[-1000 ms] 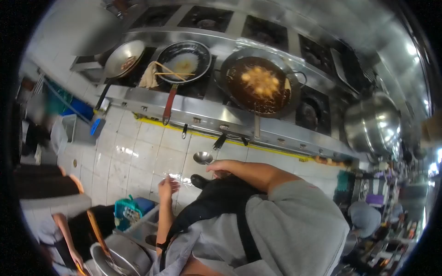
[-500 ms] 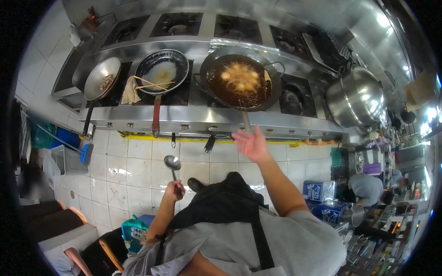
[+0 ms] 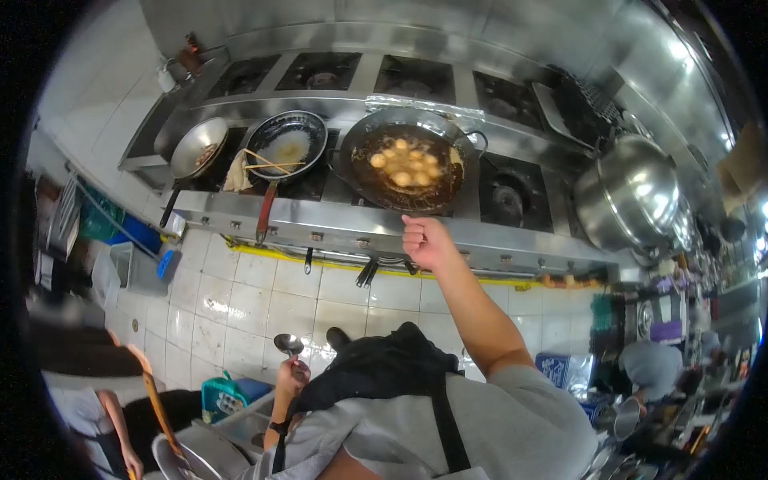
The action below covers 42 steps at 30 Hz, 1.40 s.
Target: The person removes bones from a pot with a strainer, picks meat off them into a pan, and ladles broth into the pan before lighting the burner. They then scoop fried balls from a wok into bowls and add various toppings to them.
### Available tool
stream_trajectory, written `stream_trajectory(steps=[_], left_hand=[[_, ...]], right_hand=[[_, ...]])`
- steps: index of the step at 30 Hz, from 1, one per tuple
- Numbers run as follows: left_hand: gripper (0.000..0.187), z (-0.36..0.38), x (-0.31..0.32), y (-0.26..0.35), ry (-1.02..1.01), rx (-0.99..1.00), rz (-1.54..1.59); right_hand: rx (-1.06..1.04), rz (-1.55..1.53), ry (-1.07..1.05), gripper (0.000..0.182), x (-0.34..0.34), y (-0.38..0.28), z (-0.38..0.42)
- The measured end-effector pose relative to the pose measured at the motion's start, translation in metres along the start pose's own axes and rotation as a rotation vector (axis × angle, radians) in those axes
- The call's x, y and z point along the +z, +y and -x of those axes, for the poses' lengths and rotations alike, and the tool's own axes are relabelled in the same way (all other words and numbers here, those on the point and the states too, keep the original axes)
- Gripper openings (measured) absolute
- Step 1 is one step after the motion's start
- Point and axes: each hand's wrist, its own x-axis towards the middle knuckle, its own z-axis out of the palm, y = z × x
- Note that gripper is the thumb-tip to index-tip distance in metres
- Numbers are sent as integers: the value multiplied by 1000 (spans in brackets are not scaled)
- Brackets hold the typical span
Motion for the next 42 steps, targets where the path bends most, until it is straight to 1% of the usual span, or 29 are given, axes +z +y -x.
stream_trajectory(steps=[1, 2, 4, 5, 6, 9, 11, 12, 14, 16, 17, 19, 21, 23, 24, 25, 27, 30, 33, 35, 36, 37, 38, 40, 42], left_hand=[[29, 5, -3, -12, 1, 6, -5], [33, 3, -12, -22, -65, -66, 40], [32, 10, -25, -54, -94, -55, 58], [32, 18, -29, -68, -119, -64, 44], [38, 25, -31, -84, -150, -79, 95], [40, 28, -47, -134, -108, 40, 81], [38, 47, -41, -163, -88, 51, 98], [36, 57, -38, -176, -100, 79, 72], [34, 68, -35, -193, -119, 133, 47], [37, 82, -26, -192, -161, -34, 42], [37, 89, -23, -193, -154, -14, 34], [38, 110, -10, -205, -82, 85, -20], [39, 114, -11, -208, -87, 116, -76], [40, 125, -7, -210, -78, 178, -128], [40, 131, -6, -211, -101, 231, -191], [40, 137, -3, -210, -144, 195, -167], [40, 145, 1, -212, -84, 247, -214], [39, 137, -7, -209, -123, 269, -142], [37, 137, -15, -213, -150, 191, -84], [37, 133, -21, -219, -166, 205, -77], [38, 131, -24, -221, -168, 234, -71], [39, 130, -27, -224, -165, 260, -64], [39, 128, -29, -225, -163, 252, -59], [39, 125, -34, -228, -110, 176, -11], [39, 130, -38, -231, -107, 129, -22]], right_hand=[[-7, 19, 9, 4, -6, -4, -6], [16, 35, -8, 4, -3, -5, -3], [9, 67, 16, 4, 3, 0, 5], [33, 75, -6, 4, 1, 1, 11], [65, 67, 0, 4, -2, 0, 18], [124, 73, 9, 5, -11, -11, 20], [110, 84, -38, 5, -20, -26, 5], [110, 106, -28, 4, -22, -31, -3], [121, 119, -35, 4, -18, -24, 9], [134, 140, -54, 11, -15, -20, 25], [138, 126, -71, 11, -17, -22, 26], [125, 107, -43, 13, -30, -28, 22], [77, 83, -49, 13, -36, -37, 9], [63, 54, -74, 12, -28, -36, 10], [40, 79, -53, 10, -24, -31, 12], [34, 66, -66, 10, -25, -27, 17], [24, 69, -20, 12, -27, -19, 27], [21, 30, -6, 16, -36, -23, 10], [53, 30, -24, 19, -41, -29, 1], [69, 170, -82, 20, -43, -28, 7], [77, 172, -88, 15, -48, -25, 14], [77, 176, -82, 15, -53, -28, 12], [71, 178, -91, 11, -59, -31, 10], [82, 210, -107, 6, -75, -36, -7], [73, 249, -125, 6, -81, -39, -10]])
